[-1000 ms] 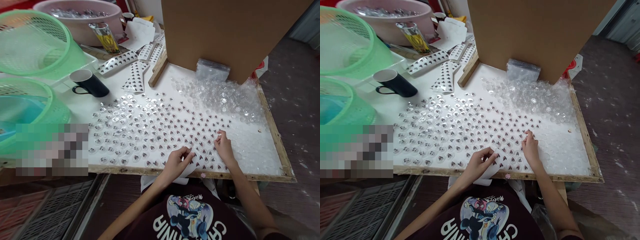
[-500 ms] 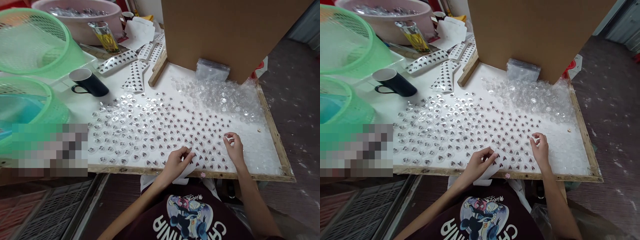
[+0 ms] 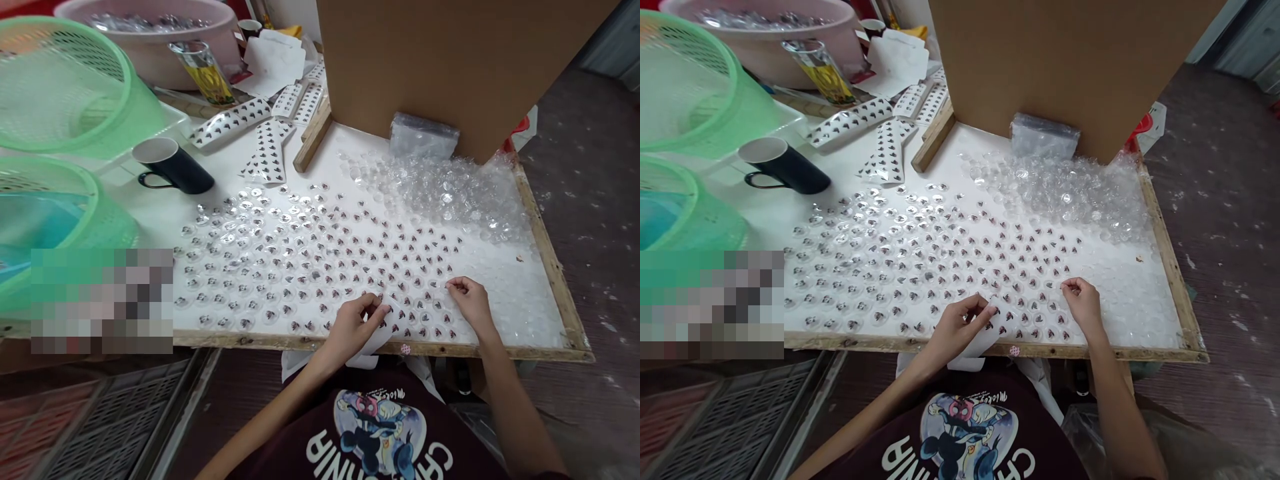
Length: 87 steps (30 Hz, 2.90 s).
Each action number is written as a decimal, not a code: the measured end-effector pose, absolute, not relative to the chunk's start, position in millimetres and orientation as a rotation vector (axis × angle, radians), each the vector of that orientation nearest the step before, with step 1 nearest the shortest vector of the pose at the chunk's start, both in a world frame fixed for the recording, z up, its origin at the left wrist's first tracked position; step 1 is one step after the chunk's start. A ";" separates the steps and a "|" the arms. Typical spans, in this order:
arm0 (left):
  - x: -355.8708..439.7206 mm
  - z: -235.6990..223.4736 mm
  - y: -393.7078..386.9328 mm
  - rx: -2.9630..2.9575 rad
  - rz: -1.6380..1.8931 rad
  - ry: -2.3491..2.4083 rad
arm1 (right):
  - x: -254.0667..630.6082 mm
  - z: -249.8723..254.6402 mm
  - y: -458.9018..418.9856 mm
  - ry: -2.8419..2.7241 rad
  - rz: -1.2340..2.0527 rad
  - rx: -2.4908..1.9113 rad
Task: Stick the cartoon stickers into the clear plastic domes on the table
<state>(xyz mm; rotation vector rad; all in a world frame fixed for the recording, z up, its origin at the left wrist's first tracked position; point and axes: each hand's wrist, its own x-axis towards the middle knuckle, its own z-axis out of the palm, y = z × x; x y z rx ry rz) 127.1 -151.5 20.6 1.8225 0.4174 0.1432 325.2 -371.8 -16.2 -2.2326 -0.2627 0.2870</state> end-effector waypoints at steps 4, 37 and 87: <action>127.1 21.1 -151.6 1.820 0.153 0.419 | 324.1 -17.5 -365.5 -0.336 0.278 -2.340; 127.0 27.6 -153.1 1.786 0.257 0.425 | 233.7 21.0 -315.2 -0.706 0.521 -1.936; 127.2 21.0 -152.1 1.813 0.139 0.415 | 300.0 -13.0 -391.3 -0.229 0.218 -2.077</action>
